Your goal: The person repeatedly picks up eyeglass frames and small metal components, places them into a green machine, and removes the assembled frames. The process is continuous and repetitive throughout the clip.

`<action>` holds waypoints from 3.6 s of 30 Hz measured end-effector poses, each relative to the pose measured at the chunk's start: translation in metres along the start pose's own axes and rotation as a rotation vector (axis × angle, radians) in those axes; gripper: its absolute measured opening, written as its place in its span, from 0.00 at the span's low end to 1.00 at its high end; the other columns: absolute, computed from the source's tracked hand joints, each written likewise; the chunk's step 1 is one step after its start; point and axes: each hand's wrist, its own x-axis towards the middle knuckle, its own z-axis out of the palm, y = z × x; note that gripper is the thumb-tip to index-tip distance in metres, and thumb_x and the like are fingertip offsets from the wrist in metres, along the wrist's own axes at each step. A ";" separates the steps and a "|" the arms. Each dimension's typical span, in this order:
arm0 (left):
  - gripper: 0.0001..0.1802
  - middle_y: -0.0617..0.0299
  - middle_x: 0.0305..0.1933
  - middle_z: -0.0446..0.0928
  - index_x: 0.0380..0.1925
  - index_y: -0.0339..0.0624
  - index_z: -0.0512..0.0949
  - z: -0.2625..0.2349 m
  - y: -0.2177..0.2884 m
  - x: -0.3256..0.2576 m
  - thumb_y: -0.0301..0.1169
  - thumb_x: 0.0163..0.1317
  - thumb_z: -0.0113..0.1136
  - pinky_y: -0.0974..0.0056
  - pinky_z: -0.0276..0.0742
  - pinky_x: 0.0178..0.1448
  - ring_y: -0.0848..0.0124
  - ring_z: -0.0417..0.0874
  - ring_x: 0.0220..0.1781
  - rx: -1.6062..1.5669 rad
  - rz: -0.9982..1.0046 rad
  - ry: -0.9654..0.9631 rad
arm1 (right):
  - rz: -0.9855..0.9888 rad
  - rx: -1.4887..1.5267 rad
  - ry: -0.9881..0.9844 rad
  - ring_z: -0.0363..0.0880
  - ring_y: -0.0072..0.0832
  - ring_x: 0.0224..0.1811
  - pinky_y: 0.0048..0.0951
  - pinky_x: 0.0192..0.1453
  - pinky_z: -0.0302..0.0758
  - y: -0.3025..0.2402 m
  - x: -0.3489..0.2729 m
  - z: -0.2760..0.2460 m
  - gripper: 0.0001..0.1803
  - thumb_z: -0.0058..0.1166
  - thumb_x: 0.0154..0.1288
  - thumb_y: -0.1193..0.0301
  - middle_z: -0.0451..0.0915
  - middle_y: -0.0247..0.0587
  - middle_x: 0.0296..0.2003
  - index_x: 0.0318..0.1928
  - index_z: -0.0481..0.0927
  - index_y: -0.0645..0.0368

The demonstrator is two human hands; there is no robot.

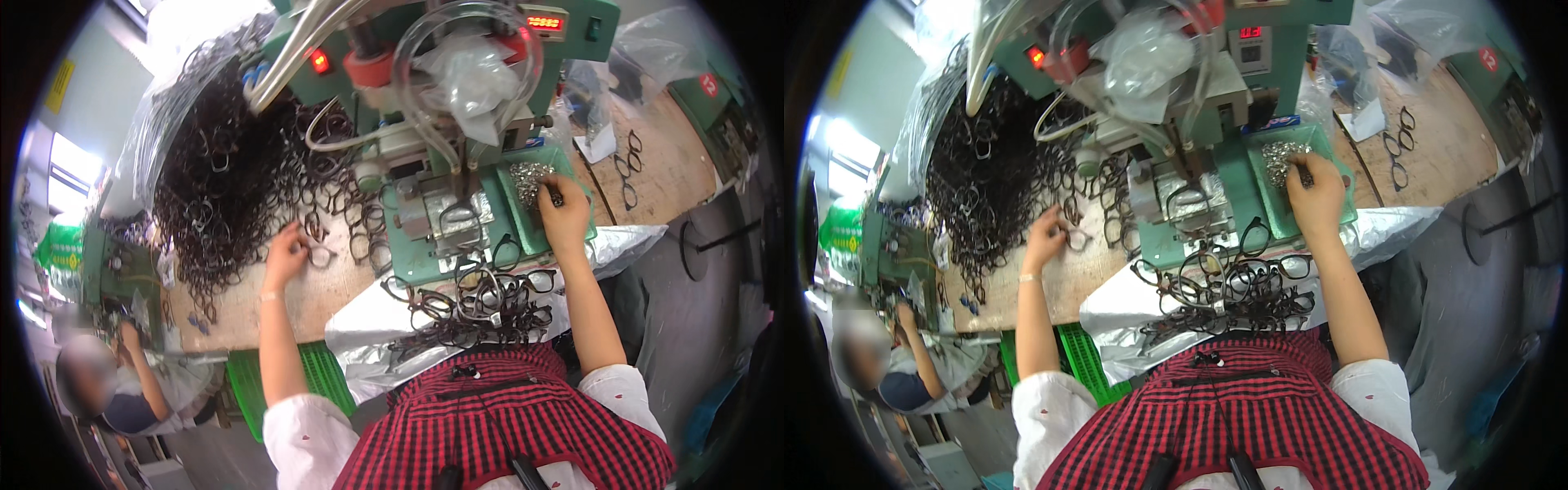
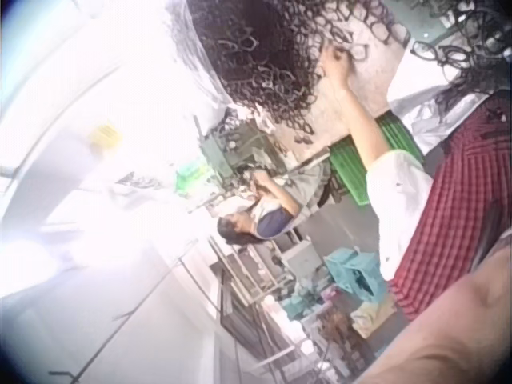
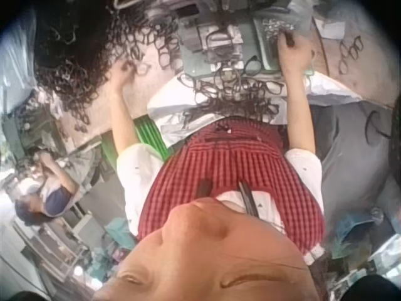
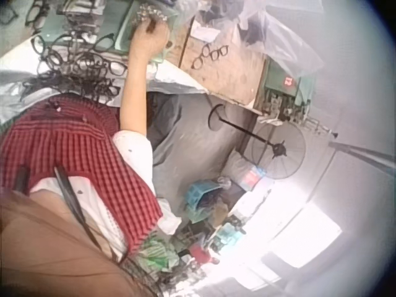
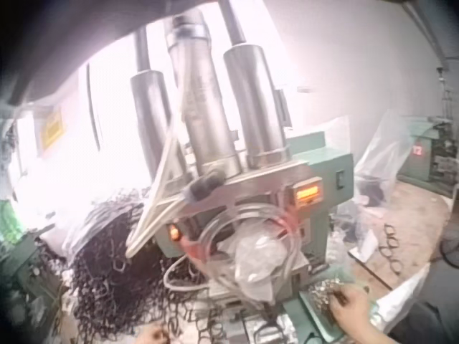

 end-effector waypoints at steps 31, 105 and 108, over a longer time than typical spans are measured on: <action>0.16 0.59 0.29 0.75 0.45 0.37 0.70 -0.064 0.374 -0.023 0.39 0.79 0.40 0.61 0.81 0.45 0.69 0.80 0.31 -1.291 0.284 0.317 | 0.146 0.740 -0.218 0.81 0.21 0.40 0.26 0.54 0.73 -0.098 -0.012 0.014 0.28 0.65 0.55 0.76 0.84 0.34 0.32 0.57 0.72 0.64; 0.11 0.44 0.41 0.80 0.43 0.35 0.69 -0.065 0.335 -0.012 0.33 0.76 0.45 0.67 0.83 0.34 0.66 0.83 0.30 -1.471 0.211 0.268 | 0.099 0.761 -0.212 0.82 0.20 0.39 0.23 0.49 0.75 -0.094 -0.012 0.016 0.25 0.63 0.56 0.79 0.84 0.36 0.33 0.56 0.75 0.64; 0.10 0.37 0.39 0.80 0.42 0.34 0.67 -0.060 0.360 -0.017 0.32 0.74 0.44 0.60 0.85 0.35 0.57 0.84 0.34 -1.328 0.286 -0.033 | 0.210 0.887 -0.293 0.80 0.19 0.42 0.23 0.52 0.74 -0.108 -0.011 0.010 0.28 0.64 0.58 0.80 0.83 0.35 0.35 0.59 0.73 0.64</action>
